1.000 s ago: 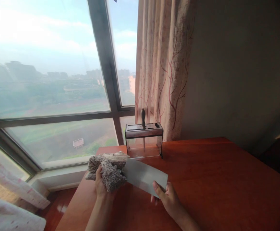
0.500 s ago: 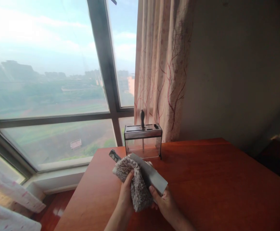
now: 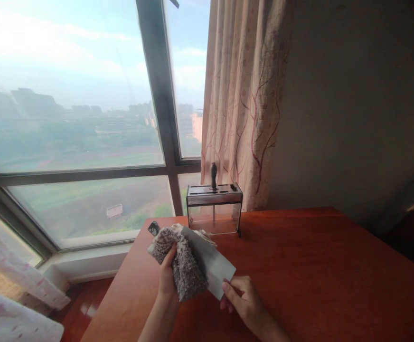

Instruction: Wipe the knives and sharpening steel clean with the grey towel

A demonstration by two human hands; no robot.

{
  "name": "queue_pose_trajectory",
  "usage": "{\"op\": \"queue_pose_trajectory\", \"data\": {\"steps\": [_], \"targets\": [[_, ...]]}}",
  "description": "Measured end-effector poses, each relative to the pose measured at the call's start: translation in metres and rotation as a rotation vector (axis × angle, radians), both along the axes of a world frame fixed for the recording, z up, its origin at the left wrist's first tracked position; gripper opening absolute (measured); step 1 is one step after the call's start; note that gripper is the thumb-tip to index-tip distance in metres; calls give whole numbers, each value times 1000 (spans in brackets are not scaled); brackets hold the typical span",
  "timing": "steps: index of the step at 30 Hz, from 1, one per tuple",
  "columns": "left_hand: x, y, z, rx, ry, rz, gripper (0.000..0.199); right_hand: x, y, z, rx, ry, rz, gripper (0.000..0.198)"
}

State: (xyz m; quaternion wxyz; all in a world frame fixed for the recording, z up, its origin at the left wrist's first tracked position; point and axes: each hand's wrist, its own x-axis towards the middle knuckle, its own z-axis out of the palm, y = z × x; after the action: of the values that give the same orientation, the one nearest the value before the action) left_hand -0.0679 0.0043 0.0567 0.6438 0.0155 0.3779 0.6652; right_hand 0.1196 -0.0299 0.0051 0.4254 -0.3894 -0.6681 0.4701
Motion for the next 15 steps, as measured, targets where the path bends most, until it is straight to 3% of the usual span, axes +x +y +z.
{"op": "queue_pose_trajectory", "data": {"steps": [8, 12, 15], "targets": [[15, -8, -4, -12, 9, -175, 28, -3, 1, -5, 49, -23, 6, 67], [37, -15, -14, 9, 70, -245, 32, -7, 1, -13, 2, 25, -19, 67], [44, -18, -17, 68, 173, -206, 37, -6, 4, -15, -80, 41, -16, 66]]}}
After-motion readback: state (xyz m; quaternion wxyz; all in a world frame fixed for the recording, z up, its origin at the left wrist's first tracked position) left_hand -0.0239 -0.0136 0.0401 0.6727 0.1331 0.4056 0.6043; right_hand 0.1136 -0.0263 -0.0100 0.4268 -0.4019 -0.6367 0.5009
